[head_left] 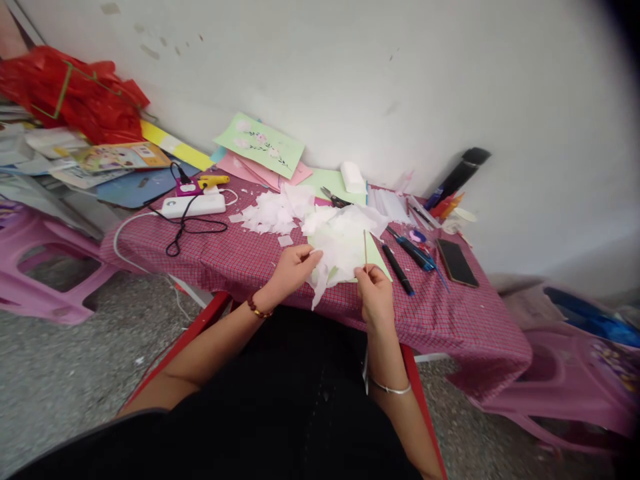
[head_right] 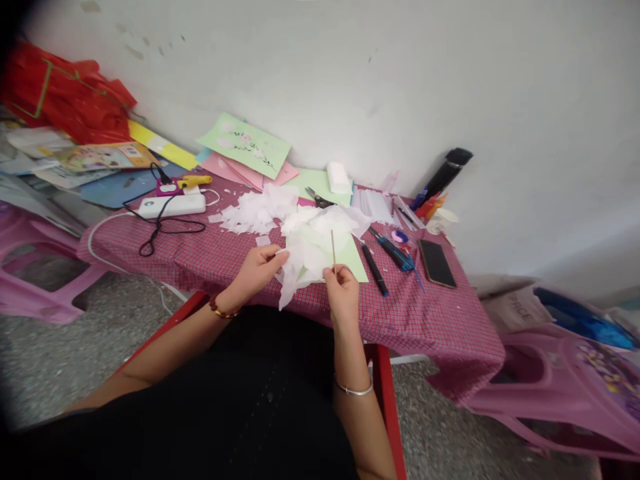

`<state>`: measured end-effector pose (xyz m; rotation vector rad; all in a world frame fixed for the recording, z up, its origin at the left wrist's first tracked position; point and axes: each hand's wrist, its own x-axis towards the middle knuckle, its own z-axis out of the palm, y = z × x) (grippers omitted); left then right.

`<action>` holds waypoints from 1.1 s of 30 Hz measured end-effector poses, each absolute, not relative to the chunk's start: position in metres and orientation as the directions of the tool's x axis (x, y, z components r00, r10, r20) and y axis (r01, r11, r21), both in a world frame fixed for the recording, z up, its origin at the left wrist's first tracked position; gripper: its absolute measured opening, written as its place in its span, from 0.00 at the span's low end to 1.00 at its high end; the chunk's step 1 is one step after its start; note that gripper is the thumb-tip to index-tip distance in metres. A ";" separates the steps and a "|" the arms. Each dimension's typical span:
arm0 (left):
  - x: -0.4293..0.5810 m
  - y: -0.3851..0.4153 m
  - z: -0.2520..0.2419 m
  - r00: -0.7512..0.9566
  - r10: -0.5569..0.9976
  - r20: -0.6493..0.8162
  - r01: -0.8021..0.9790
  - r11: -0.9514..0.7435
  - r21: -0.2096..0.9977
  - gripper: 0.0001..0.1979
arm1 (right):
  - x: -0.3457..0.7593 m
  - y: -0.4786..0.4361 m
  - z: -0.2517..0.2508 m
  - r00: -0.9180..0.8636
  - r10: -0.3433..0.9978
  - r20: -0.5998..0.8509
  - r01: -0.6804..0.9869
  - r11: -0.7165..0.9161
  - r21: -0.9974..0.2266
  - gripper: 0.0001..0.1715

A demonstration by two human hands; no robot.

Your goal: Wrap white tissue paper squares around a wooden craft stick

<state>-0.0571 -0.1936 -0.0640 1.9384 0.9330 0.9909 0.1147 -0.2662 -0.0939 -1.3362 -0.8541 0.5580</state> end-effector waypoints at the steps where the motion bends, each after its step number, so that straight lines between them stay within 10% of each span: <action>1: -0.058 -0.197 -0.062 0.456 0.815 0.358 0.264 -0.508 0.820 0.19 | 0.117 -0.268 -0.091 0.584 0.782 0.217 0.128 0.175 -0.976 0.13; 15: -0.048 -0.226 -0.078 0.812 0.396 0.428 0.225 -0.890 0.396 0.14 | 0.147 -0.260 -0.063 0.013 0.998 0.057 0.445 0.045 -0.894 0.14; 24: -0.052 -0.215 -0.069 0.767 0.620 0.167 0.224 -0.502 0.835 0.15 | 0.129 -0.266 -0.080 0.192 0.979 0.071 0.230 0.026 -0.973 0.14; 33: -0.040 -0.205 -0.072 0.585 0.810 0.052 0.176 -0.189 0.966 0.22 | 0.115 -0.267 -0.081 0.230 0.970 0.074 0.112 0.049 -0.993 0.14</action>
